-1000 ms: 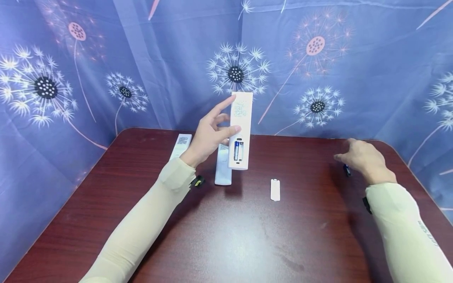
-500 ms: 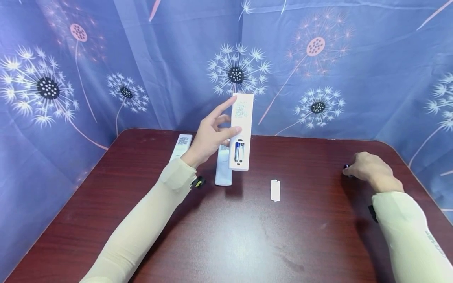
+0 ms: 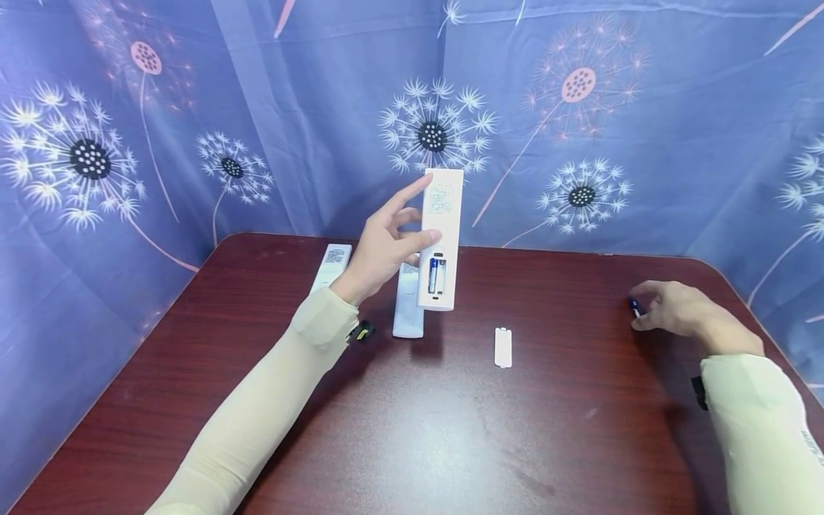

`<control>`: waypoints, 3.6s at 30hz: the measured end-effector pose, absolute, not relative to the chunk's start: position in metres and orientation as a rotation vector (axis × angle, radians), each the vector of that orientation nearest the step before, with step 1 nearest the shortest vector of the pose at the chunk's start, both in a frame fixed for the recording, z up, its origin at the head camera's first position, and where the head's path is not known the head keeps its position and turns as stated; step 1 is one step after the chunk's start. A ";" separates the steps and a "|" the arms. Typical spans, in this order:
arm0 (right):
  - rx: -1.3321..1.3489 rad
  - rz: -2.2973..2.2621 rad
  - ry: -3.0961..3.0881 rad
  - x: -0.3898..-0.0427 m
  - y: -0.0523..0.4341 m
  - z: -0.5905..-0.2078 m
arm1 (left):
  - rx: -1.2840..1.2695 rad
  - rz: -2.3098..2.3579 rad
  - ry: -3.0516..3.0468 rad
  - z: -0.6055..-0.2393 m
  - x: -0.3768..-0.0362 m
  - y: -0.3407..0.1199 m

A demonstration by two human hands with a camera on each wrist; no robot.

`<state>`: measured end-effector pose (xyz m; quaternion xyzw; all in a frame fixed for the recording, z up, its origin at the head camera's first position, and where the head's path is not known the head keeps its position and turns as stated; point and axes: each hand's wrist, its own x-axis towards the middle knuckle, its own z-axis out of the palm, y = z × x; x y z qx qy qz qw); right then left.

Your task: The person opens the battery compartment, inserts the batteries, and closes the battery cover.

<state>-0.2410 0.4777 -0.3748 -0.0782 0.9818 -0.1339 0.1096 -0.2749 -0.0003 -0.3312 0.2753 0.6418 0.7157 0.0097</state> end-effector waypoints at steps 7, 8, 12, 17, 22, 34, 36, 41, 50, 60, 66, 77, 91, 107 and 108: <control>-0.278 -0.441 2.923 -0.240 0.492 -0.382 | 0.864 2.239 1.993 -0.331 -0.275 0.000; -0.272 -0.448 2.927 -0.240 0.493 -0.383 | 0.864 2.241 1.991 -0.331 -0.275 0.000; -0.265 -0.462 2.931 -0.241 0.496 -0.386 | 0.868 2.243 1.989 -0.331 -0.275 0.000; -0.216 -0.500 2.927 -0.240 0.496 -0.389 | 0.856 2.239 1.997 -0.330 -0.275 -0.001; -0.192 -0.575 2.967 -0.239 0.488 -0.393 | 0.852 2.240 1.996 -0.330 -0.274 -0.001; -0.233 -0.751 3.206 -0.242 0.431 -0.387 | 0.866 2.253 2.021 -0.331 -0.275 -0.002; -0.254 -0.781 3.232 -0.241 0.419 -0.383 | 0.864 2.251 2.023 -0.330 -0.275 -0.002; -0.314 -0.888 3.270 -0.239 0.389 -0.369 | 0.849 2.245 2.016 -0.329 -0.275 -0.002; -0.639 -1.060 3.381 -0.228 0.328 -0.346 | 0.834 2.237 2.029 -0.329 -0.273 -0.001; -0.989 -1.124 3.360 -0.218 0.272 -0.324 | 0.848 2.242 2.031 -0.330 -0.274 0.000; -1.166 -1.174 3.281 -0.215 0.252 -0.324 | 0.855 2.226 2.061 -0.330 -0.274 0.000; -1.285 -1.215 3.186 -0.212 0.236 -0.330 | 0.845 2.226 2.065 -0.331 -0.274 0.000; -1.289 -1.211 3.190 -0.208 0.228 -0.334 | 0.866 2.214 2.074 -0.332 -0.274 0.001; -1.154 -1.272 3.167 -0.205 0.219 -0.335 | 0.862 2.225 2.075 -0.331 -0.274 0.001; -1.148 -1.289 3.159 -0.205 0.219 -0.335 | 0.860 2.227 2.075 -0.331 -0.274 0.001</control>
